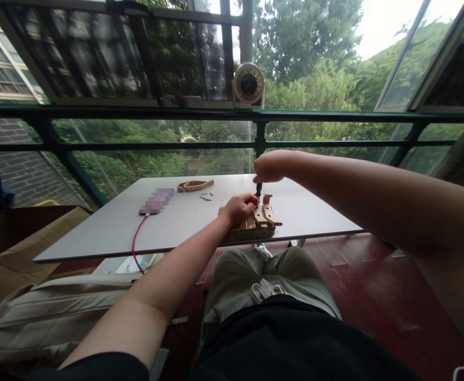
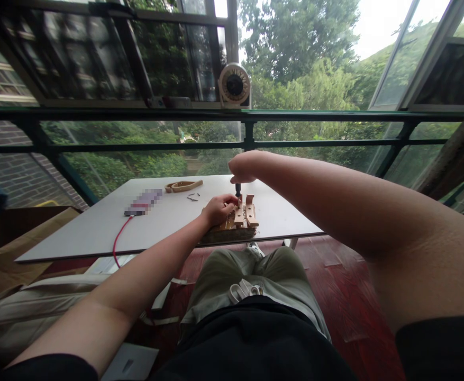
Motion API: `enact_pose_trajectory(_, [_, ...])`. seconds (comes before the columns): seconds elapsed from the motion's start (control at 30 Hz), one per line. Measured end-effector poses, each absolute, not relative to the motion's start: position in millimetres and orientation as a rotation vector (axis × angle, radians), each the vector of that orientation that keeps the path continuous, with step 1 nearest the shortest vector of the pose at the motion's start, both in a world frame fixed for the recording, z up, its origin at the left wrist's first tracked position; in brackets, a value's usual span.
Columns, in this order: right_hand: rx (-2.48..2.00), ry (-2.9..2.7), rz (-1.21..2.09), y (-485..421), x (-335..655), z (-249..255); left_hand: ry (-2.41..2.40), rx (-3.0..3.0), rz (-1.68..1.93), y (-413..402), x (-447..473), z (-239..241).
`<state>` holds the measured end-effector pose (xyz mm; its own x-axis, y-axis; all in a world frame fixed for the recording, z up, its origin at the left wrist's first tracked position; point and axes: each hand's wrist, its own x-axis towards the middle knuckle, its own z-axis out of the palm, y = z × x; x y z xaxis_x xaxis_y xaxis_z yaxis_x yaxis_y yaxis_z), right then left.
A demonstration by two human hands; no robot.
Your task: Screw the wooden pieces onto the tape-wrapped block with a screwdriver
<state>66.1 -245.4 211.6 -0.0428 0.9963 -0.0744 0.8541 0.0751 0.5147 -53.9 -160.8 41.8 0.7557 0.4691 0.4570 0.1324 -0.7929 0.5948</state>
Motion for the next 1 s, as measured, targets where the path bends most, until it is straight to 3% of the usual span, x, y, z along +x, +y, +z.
enact_pose_trajectory(0.67, [1.733,2.178,0.362,-247.2,69.4,210.1,0.454,2.462,0.863,-163.8,-54.3,42.1])
enact_pose_trajectory(1.0, [1.751,2.031,0.36,-251.4,59.3,212.6,0.413,2.438,0.849,-163.5,-54.0,43.0])
